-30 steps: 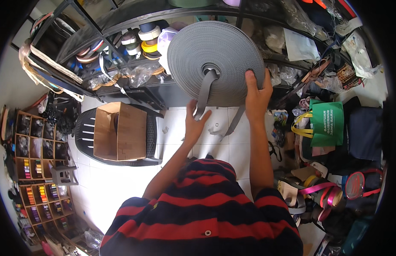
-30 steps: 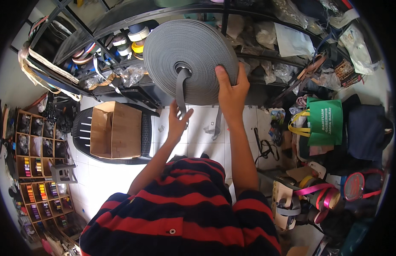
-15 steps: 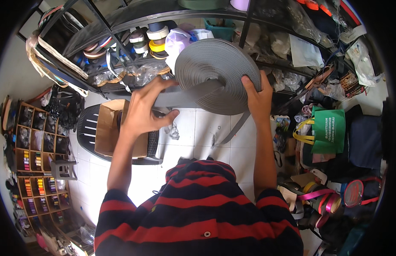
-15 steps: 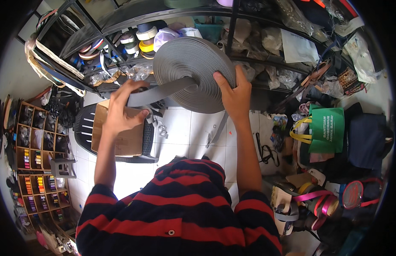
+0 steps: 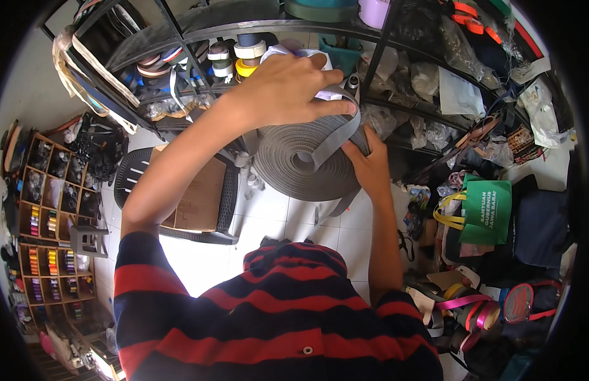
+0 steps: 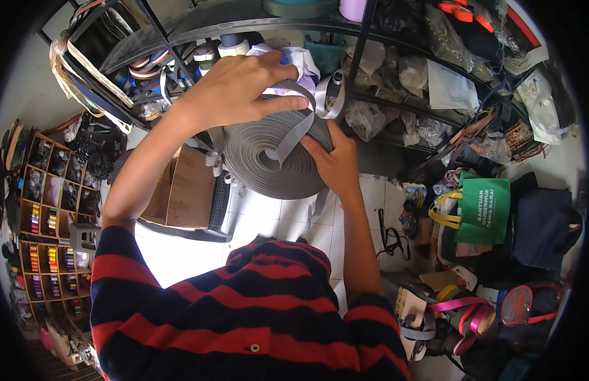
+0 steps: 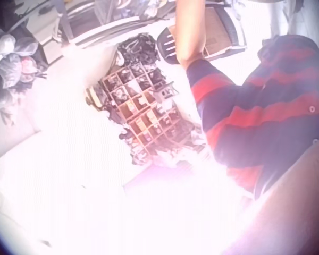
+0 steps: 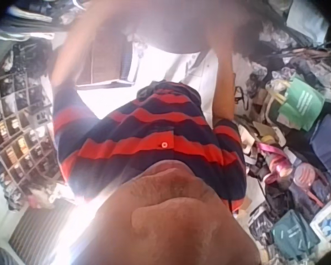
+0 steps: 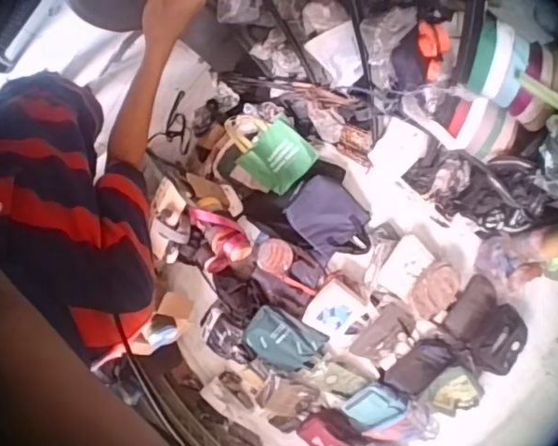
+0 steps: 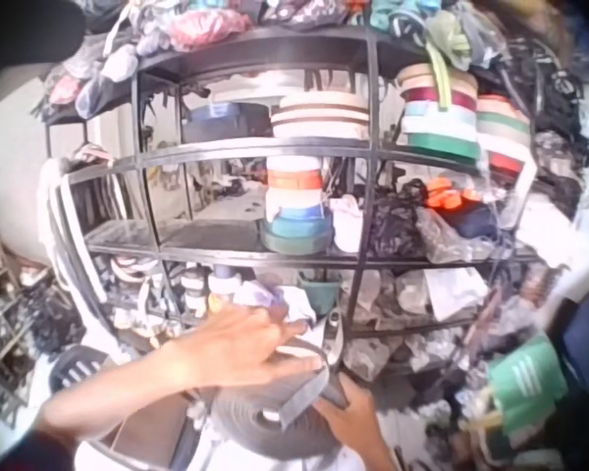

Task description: The person holds a large roll of grey textile strap and unwinds a length of it by hand, then winds that length into a smaller separate roll.

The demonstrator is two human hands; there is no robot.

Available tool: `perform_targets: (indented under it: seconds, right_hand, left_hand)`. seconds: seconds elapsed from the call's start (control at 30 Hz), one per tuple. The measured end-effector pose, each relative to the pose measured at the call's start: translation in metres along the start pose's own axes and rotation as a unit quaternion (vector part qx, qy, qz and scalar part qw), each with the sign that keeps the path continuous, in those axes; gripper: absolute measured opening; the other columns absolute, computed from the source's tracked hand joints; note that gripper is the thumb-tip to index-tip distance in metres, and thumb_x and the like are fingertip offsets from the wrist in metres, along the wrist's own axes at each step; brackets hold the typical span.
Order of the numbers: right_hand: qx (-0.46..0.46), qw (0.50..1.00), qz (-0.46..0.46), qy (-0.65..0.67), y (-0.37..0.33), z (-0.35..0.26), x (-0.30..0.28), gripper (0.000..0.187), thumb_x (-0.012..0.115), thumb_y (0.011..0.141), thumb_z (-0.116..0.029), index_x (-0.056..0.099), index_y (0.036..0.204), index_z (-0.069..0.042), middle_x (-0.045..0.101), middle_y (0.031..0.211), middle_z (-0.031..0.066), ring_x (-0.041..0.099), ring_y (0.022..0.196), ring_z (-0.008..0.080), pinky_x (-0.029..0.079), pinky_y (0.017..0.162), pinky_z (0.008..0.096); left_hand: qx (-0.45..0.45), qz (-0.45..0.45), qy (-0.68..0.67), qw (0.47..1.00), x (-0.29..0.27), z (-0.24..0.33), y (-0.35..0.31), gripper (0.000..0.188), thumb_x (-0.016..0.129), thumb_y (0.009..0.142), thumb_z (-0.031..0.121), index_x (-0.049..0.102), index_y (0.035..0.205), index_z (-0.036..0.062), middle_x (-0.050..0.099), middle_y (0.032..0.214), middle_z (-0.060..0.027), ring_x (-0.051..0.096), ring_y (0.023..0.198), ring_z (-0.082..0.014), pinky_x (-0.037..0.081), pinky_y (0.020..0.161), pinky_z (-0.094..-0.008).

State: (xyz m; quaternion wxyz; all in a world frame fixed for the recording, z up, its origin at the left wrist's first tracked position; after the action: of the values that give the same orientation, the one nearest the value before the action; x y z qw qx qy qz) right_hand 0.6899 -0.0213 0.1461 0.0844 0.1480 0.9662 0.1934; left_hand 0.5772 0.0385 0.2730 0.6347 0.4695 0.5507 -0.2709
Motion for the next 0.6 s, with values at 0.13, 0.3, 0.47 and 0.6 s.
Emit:
perform_targets:
  seconds: [0.13, 0.3, 0.47, 0.6]
  right_hand:
    - [0.015, 1.0, -0.003, -0.005, -0.005, 0.004, -0.007, 0.027, 0.068, 0.083, -0.022, 0.057, 0.089, 0.002, 0.059, 0.07, 0.0062, 0.052, 0.066, 0.0084, 0.043, 0.061, 0.0265]
    - [0.029, 0.999, -0.002, 0.015, -0.007, 0.01, -0.004, 0.026, 0.067, 0.083, -0.021, 0.057, 0.088, 0.003, 0.058, 0.069, 0.0053, 0.05, 0.065, 0.0075, 0.041, 0.059, 0.0259]
    - [0.024, 1.0, -0.008, 0.008, -0.01, 0.008, 0.002, 0.025, 0.066, 0.085, -0.02, 0.056, 0.089, 0.002, 0.056, 0.071, 0.0054, 0.047, 0.068, 0.008, 0.041, 0.062, 0.0256]
    - [0.029, 0.999, 0.007, 0.028, -0.013, 0.013, 0.001, 0.025, 0.064, 0.086, -0.021, 0.056, 0.091, 0.002, 0.056, 0.075, 0.0055, 0.047, 0.073, 0.0092, 0.041, 0.065, 0.0259]
  left_hand:
    - [-0.022, -0.013, 0.033, 0.999, 0.015, -0.017, -0.008, 0.057, 0.047, 0.089, 0.056, 0.065, 0.108, 0.005, 0.06, 0.102, -0.0158, 0.056, 0.103, -0.0324, 0.048, 0.085, -0.0429]
    - [-0.054, -0.071, -0.013, 0.996, 0.03, -0.019, -0.01, 0.06, 0.042, 0.091, 0.055, 0.064, 0.112, 0.0035, 0.059, 0.104, -0.0169, 0.05, 0.108, -0.034, 0.041, 0.096, -0.0453]
    - [-0.042, -0.103, 0.031, 0.993, 0.044, -0.013, -0.004, 0.066, 0.046, 0.086, 0.06, 0.061, 0.116, 0.0028, 0.059, 0.103, -0.0181, 0.05, 0.106, -0.0332, 0.041, 0.094, -0.0435]
    - [-0.077, -0.158, -0.026, 0.984, 0.052, -0.017, -0.008, 0.075, 0.042, 0.084, 0.069, 0.064, 0.108, 0.0006, 0.062, 0.091, -0.0218, 0.055, 0.102, -0.0334, 0.045, 0.087, -0.0436]
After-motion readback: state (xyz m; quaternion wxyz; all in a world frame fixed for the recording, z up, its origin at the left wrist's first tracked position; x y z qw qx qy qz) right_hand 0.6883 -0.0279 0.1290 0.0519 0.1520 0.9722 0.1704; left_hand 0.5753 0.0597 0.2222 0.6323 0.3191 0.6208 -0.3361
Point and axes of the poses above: each hand's wrist, its own y-axis towards the middle knuckle, its own x-axis out of the palm, z = x × y, the point moved 8 cm from there along y, towards the middle knuckle
